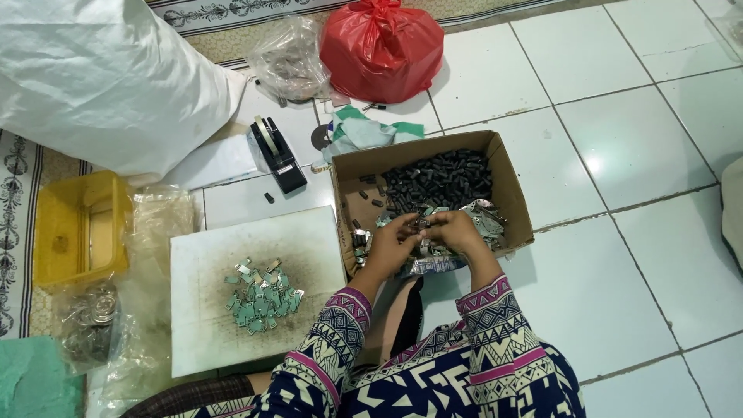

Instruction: Picking small metal parts from a box and arranging them on a white board.

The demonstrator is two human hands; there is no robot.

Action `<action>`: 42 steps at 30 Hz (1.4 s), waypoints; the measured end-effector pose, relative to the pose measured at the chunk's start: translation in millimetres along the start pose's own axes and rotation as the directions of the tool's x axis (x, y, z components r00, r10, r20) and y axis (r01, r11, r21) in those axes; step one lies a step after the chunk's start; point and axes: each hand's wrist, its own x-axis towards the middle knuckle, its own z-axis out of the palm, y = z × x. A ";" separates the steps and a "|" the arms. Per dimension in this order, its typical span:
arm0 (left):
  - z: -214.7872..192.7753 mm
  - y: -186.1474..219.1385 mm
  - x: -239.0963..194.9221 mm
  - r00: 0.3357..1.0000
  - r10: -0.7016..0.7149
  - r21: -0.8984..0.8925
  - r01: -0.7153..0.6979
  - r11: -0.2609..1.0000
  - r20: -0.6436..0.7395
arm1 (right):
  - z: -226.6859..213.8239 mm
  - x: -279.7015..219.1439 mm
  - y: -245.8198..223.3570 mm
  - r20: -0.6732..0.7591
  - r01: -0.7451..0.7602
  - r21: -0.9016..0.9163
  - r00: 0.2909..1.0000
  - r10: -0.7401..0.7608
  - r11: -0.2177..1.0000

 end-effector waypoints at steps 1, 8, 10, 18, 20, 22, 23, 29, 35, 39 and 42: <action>0.2 1.4 -0.8 1.000 -0.001 0.000 0.001 1.000 0.000 | 0.2 -0.7 -1.5 0.000 -0.001 0.000 1.000 0.001 1.000; 6.8 -30.1 15.1 0.995 -0.083 -0.227 0.070 0.971 -0.048 | -2.6 3.2 1.4 0.085 0.026 0.086 0.996 -0.033 0.996; 6.3 -30.9 16.2 0.994 -0.087 -0.247 0.070 0.966 -0.058 | -2.8 4.3 3.3 0.093 0.034 0.080 0.995 -0.041 0.996; 6.6 -39.6 20.4 0.988 -0.101 -0.325 0.059 0.944 -0.115 | -0.2 -9.2 -14.2 0.112 0.070 0.081 0.991 -0.079 0.994; 7.5 -42.3 20.5 0.987 -0.104 -0.318 0.061 0.946 -0.120 | -0.4 -8.8 -12.4 0.101 0.076 0.082 0.991 -0.084 0.994; 7.7 -40.6 19.8 0.986 -0.107 -0.312 0.063 0.948 -0.126 | -0.5 -6.5 -10.1 0.090 0.082 0.083 0.992 -0.090 0.993; 7.3 -37.6 19.0 0.986 -0.112 -0.310 0.068 0.948 -0.125 | -0.3 -4.4 -8.7 0.078 0.106 0.049 0.991 -0.109 0.993; 3.7 -18.1 11.2 0.987 -0.137 -0.366 0.095 0.926 -0.089 | -0.3 -8.1 -22.1 0.007 0.216 -0.242 0.975 -0.221 0.946; 2.1 -15.2 11.5 0.984 -0.156 -0.395 0.110 0.912 -0.086 | 14.7 -34.0 -46.8 -0.031 0.257 -0.435 0.954 -0.300 0.863; 5.6 -19.7 14.2 0.981 -0.156 -0.448 0.088 0.890 -0.115 | 17.3 -36.7 -50.5 -0.053 0.262 -0.405 0.950 -0.309 0.876; 3.8 -26.9 16.9 0.983 -0.143 -0.448 0.076 0.891 -0.116 | 17.8 -37.7 -52.6 -0.079 0.287 -0.271 0.945 -0.318 0.919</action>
